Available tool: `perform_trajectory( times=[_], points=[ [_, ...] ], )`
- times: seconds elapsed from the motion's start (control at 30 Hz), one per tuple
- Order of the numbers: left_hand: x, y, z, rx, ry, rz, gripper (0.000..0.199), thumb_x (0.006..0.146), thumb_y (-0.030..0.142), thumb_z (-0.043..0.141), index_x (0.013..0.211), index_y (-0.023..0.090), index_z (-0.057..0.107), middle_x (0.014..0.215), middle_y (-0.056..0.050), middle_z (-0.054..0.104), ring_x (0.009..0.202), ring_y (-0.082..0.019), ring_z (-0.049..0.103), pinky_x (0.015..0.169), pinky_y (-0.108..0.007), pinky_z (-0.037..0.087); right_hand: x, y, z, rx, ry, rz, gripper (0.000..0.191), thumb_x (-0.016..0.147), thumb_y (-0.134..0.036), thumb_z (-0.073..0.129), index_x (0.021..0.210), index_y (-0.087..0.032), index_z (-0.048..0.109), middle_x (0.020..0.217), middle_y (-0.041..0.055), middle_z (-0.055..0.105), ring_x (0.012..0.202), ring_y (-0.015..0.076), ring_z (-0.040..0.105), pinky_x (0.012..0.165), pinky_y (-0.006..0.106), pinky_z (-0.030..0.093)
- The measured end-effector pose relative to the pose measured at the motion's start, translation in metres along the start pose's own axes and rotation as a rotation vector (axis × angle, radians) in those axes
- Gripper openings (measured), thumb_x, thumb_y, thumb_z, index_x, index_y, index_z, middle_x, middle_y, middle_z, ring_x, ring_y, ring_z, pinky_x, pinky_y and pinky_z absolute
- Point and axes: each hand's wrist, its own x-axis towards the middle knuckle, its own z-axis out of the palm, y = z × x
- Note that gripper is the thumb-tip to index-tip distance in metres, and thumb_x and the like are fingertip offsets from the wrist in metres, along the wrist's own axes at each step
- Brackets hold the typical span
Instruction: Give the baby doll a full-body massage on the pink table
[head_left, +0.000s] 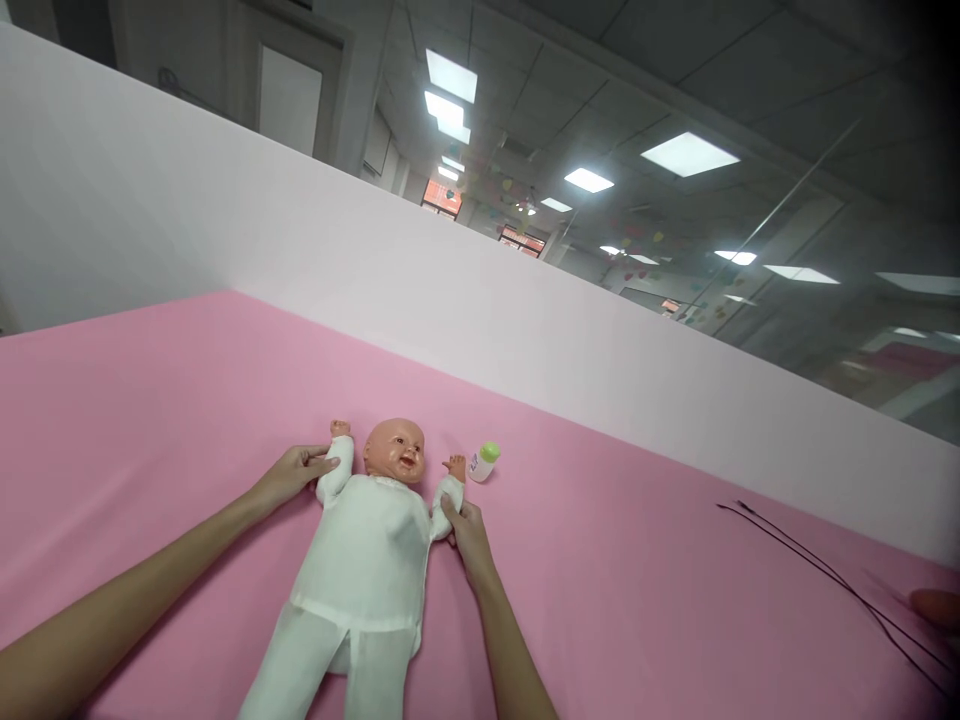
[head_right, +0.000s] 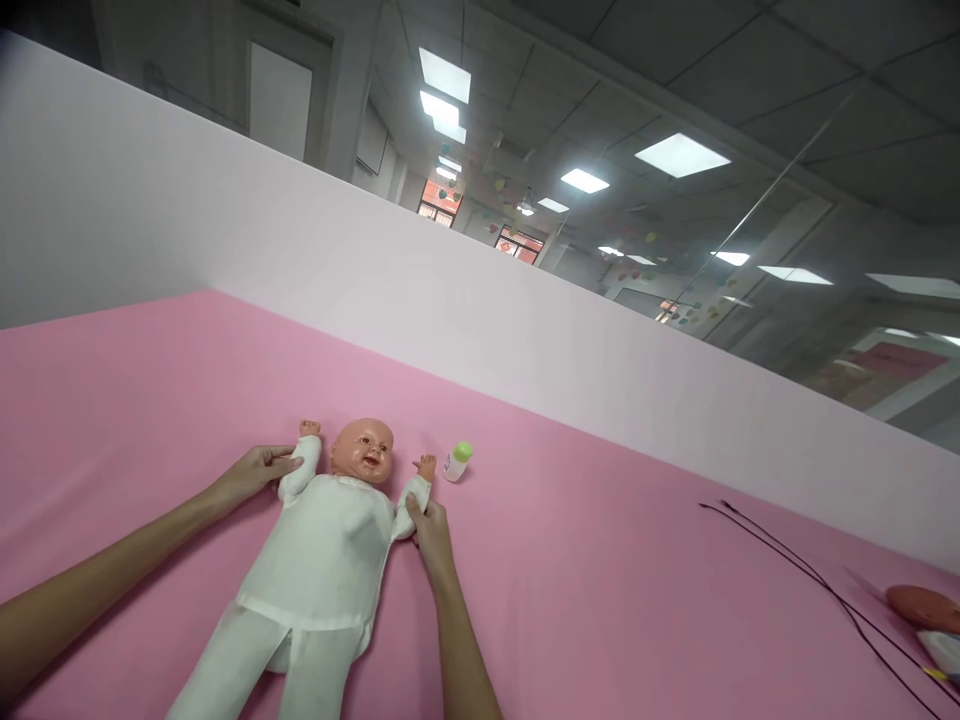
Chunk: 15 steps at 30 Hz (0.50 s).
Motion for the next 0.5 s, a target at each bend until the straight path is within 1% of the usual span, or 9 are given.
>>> perform_trajectory(
  times=[0.03, 0.1, 0.17, 0.2, 0.27, 0.33, 0.37, 0.43, 0.5],
  points=[
    [0.001, -0.001, 0.002, -0.005, -0.002, -0.015, 0.065, 0.079, 0.069, 0.079, 0.109, 0.012, 0.079, 0.086, -0.011, 0.077, 0.072, -0.025, 0.068, 0.064, -0.030, 0.051, 0.000, 0.000, -0.001, 0.016, -0.016, 0.000, 0.063, 0.074, -0.077, 0.077, 0.073, -0.014, 0.074, 0.051, -0.0003, 0.058, 0.044, 0.0109, 0.040, 0.046, 0.026, 0.036],
    [0.001, 0.000, 0.001, -0.037, -0.046, -0.011, 0.062, 0.080, 0.066, 0.080, 0.112, 0.014, 0.078, 0.095, -0.012, 0.078, 0.080, -0.026, 0.069, 0.069, -0.031, 0.052, -0.002, -0.003, -0.004, 0.059, -0.065, -0.015, 0.056, 0.071, -0.070, 0.084, 0.079, -0.015, 0.076, 0.060, 0.0012, 0.066, 0.051, 0.0134, 0.051, 0.054, 0.027, 0.045],
    [-0.001, 0.005, -0.005, -0.085, -0.123, 0.017, 0.056, 0.081, 0.058, 0.082, 0.120, 0.018, 0.077, 0.110, -0.012, 0.078, 0.095, -0.028, 0.071, 0.080, -0.033, 0.055, -0.007, -0.009, -0.011, 0.085, -0.125, -0.052, 0.049, 0.068, -0.060, 0.091, 0.090, -0.018, 0.080, 0.078, 0.0046, 0.075, 0.069, 0.0195, 0.065, 0.069, 0.031, 0.054],
    [-0.002, 0.008, -0.009, -0.091, -0.175, 0.026, 0.052, 0.081, 0.053, 0.084, 0.120, 0.019, 0.078, 0.111, -0.012, 0.077, 0.098, -0.029, 0.071, 0.083, -0.034, 0.055, -0.010, -0.013, -0.014, 0.077, -0.168, -0.084, 0.046, 0.068, -0.056, 0.093, 0.094, -0.020, 0.082, 0.090, 0.0065, 0.078, 0.082, 0.0233, 0.070, 0.078, 0.035, 0.056],
    [-0.004, 0.013, -0.019, -0.044, -0.307, 0.037, 0.038, 0.078, 0.044, 0.087, 0.108, 0.020, 0.082, 0.108, -0.012, 0.077, 0.096, -0.029, 0.071, 0.085, -0.035, 0.055, -0.015, -0.019, -0.019, 0.017, -0.294, -0.159, 0.036, 0.072, -0.050, 0.091, 0.094, -0.024, 0.085, 0.107, 0.0090, 0.079, 0.101, 0.0279, 0.071, 0.091, 0.041, 0.056],
    [-0.006, 0.014, -0.027, 0.052, -0.458, 0.051, 0.020, 0.075, 0.038, 0.088, 0.084, 0.020, 0.085, 0.104, -0.012, 0.077, 0.096, -0.029, 0.071, 0.086, -0.036, 0.056, -0.019, -0.024, -0.021, -0.065, -0.439, -0.215, 0.023, 0.077, -0.047, 0.087, 0.087, -0.026, 0.086, 0.110, 0.0095, 0.078, 0.104, 0.0274, 0.071, 0.096, 0.043, 0.055],
    [-0.006, 0.013, -0.030, 0.090, -0.519, 0.062, 0.016, 0.075, 0.036, 0.087, 0.074, 0.021, 0.084, 0.105, -0.012, 0.076, 0.098, -0.029, 0.070, 0.087, -0.035, 0.056, -0.020, -0.024, -0.021, -0.089, -0.490, -0.226, 0.020, 0.078, -0.045, 0.086, 0.084, -0.027, 0.086, 0.109, 0.0094, 0.078, 0.103, 0.0264, 0.071, 0.096, 0.042, 0.055],
    [-0.005, 0.010, -0.032, 0.112, -0.563, 0.082, 0.016, 0.074, 0.035, 0.087, 0.067, 0.022, 0.082, 0.107, -0.012, 0.076, 0.102, -0.029, 0.069, 0.090, -0.035, 0.055, -0.021, -0.024, -0.019, -0.095, -0.495, -0.216, 0.017, 0.077, -0.043, 0.087, 0.083, -0.027, 0.086, 0.106, 0.0086, 0.078, 0.099, 0.0251, 0.071, 0.095, 0.041, 0.055],
    [-0.005, 0.008, -0.031, 0.100, -0.505, 0.104, 0.016, 0.073, 0.036, 0.088, 0.074, 0.021, 0.083, 0.107, -0.012, 0.076, 0.102, -0.029, 0.069, 0.089, -0.035, 0.055, -0.019, -0.021, -0.017, -0.054, -0.394, -0.184, 0.024, 0.072, -0.044, 0.090, 0.089, -0.026, 0.086, 0.106, 0.0082, 0.079, 0.100, 0.0259, 0.071, 0.094, 0.041, 0.055]
  ],
)
